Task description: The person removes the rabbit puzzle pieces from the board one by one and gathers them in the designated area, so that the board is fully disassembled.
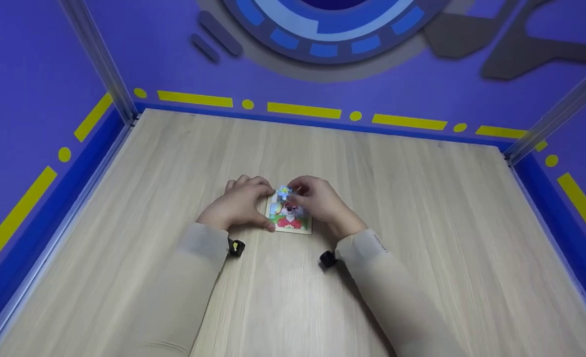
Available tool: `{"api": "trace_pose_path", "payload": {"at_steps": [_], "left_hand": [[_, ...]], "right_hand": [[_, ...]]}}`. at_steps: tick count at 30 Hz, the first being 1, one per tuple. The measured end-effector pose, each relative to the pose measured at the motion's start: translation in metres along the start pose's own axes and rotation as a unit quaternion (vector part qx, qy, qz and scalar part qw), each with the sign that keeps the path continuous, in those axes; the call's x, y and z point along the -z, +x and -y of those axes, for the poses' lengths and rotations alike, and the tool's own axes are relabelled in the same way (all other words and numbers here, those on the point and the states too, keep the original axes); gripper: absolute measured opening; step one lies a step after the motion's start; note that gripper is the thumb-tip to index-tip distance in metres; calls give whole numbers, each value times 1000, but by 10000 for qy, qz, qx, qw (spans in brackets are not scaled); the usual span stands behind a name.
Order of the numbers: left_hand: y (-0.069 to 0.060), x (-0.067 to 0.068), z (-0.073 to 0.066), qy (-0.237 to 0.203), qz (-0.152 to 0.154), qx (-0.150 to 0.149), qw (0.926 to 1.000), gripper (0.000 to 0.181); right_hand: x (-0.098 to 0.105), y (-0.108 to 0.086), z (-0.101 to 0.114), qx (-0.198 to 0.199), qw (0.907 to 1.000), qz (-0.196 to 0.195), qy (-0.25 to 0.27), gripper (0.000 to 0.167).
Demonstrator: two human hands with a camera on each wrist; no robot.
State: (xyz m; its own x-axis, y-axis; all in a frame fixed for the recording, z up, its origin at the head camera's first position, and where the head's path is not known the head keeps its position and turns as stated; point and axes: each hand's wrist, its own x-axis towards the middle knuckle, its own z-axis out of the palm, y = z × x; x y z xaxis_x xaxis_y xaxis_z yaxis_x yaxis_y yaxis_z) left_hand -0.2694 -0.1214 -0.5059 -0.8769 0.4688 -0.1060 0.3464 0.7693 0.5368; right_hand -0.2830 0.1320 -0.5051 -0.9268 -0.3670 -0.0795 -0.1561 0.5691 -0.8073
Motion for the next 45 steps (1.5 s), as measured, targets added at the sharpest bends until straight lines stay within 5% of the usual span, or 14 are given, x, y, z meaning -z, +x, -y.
{"api": "trace_pose_path", "payload": {"at_steps": [7, 23, 45], "left_hand": [[-1, -1, -2, -63, 13, 89, 9999, 98], [0, -1, -5, 4, -21, 160, 9999, 95], [-1, 0, -5, -105, -3, 208, 9997, 98]], "right_hand": [[25, -13, -13, 10, 9996, -9, 268, 30], [79, -18, -57, -92, 9914, -996, -842, 35], [84, -10, -84, -218, 9796, -1300, -1516, 34]]}}
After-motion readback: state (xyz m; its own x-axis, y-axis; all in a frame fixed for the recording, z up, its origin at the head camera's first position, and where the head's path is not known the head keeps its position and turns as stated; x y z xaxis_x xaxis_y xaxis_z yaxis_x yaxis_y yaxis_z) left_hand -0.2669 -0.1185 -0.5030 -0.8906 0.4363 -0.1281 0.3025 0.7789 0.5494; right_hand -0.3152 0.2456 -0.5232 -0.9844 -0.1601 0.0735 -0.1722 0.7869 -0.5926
